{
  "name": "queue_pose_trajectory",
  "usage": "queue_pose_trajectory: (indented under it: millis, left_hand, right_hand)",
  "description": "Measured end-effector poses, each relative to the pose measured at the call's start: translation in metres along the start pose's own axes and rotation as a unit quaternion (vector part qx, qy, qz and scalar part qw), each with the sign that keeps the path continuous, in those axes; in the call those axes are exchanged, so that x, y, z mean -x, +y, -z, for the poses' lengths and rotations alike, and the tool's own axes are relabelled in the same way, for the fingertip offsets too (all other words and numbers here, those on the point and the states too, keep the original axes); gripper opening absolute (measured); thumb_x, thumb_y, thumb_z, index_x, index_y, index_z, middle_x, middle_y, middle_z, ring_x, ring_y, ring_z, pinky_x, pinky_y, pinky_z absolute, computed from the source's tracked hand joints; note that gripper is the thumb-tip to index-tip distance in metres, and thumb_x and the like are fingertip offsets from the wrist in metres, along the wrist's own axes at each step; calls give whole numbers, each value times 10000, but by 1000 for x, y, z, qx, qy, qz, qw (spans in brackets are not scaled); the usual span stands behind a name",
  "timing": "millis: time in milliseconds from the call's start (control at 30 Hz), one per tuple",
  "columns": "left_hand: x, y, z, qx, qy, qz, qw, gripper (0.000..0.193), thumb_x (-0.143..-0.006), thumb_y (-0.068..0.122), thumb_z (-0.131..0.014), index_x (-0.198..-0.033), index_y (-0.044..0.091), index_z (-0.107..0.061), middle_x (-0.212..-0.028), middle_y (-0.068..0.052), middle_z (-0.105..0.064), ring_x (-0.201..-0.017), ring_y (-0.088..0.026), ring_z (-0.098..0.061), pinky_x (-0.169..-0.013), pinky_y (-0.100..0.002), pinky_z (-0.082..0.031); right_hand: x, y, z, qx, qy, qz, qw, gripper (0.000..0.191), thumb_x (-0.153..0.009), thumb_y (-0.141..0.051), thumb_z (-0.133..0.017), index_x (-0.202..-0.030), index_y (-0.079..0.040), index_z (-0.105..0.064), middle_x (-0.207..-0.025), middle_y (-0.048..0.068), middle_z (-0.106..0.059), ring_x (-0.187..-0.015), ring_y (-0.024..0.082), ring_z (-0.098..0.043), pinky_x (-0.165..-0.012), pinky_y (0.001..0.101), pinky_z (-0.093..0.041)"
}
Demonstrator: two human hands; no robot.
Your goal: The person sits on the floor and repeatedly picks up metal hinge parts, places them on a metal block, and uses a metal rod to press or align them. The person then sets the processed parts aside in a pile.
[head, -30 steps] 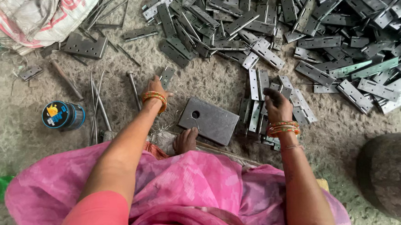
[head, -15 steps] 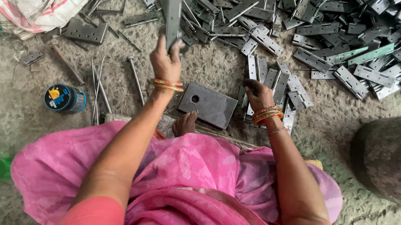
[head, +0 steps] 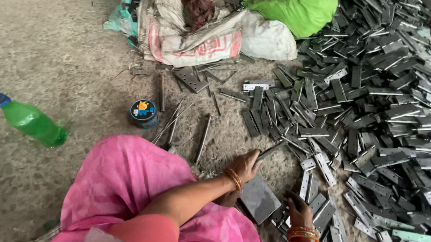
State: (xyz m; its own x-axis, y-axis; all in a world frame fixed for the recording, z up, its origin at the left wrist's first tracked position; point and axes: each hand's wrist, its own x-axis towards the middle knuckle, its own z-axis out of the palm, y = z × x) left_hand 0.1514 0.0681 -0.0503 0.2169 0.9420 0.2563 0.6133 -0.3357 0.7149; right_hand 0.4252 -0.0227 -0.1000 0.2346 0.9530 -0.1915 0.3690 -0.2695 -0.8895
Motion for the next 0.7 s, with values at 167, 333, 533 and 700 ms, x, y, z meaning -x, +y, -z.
queue_pose_trajectory:
  millis: [167,333,533,700]
  left_hand:
    - [-1,-27,4,-114,-197,89,970,301,-779,146,-757,-1036,13,-677,-957,-248,-707,-885,-392,-680,-765,-500,-557]
    - [-39,0,26,-98,-233,125,960,276,-877,175,-663,-1067,-20,-706,-918,-221,-740,-816,-348,-745,-735,-483,-603]
    - [-30,41,97,-116,-176,-99,973,322,-836,197,-650,-1104,28,-597,-762,-173,-704,-697,-345,-697,-636,-493,-555]
    - [9,21,124,-133,-223,-78,963,427,-934,417,-605,-1134,45,-541,-674,-172,-660,-623,-360,-685,-580,-497,-534]
  right_hand:
    - [-3,-16,-12,-153,-63,-14,986,402,-1000,-149,-577,-1367,7,-621,-1242,168,-738,-1071,294,-738,-894,411,-574]
    - [-11,-56,-32,-234,-82,-132,960,551,-1022,-275,-518,-1499,-10,-446,-1360,241,-628,-1201,415,-628,-937,546,-528]
    - [-28,-104,-84,-438,-40,-70,895,601,-1051,-417,-503,-1448,27,-425,-1371,221,-598,-1285,435,-565,-1042,560,-484]
    - [-30,-109,-118,-463,-71,-96,878,421,-1092,-327,-582,-1321,26,-560,-1234,175,-647,-1175,343,-602,-1026,510,-474]
